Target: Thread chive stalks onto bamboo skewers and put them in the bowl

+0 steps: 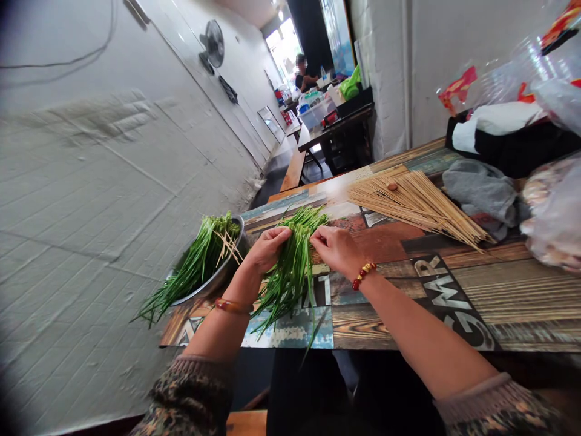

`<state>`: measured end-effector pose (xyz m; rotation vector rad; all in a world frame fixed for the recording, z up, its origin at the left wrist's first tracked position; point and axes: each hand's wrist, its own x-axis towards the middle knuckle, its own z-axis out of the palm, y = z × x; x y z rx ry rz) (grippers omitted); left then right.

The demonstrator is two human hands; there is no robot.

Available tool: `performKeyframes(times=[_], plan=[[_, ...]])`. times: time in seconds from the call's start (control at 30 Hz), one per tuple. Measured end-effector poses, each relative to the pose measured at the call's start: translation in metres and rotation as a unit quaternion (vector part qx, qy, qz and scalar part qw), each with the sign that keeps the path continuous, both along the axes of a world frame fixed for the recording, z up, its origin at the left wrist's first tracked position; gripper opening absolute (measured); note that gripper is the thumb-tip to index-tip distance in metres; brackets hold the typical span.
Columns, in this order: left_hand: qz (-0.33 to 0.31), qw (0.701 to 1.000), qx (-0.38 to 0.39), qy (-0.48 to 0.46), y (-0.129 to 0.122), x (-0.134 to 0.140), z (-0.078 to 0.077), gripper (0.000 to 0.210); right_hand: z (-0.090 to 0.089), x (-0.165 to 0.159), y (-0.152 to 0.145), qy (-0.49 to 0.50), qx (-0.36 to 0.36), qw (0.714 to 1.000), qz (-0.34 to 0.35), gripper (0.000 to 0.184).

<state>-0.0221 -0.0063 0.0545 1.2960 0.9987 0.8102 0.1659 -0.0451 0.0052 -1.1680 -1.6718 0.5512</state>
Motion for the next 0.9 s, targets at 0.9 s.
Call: performKeyframes(times=[0.9], plan=[[-0.023, 0.998, -0.028, 0.044, -0.0033, 0.0086, 0.0059, 0.036, -0.0052, -0.0036, -0.0024, -0.037, 0.053, 0.998, -0.028, 0.015]])
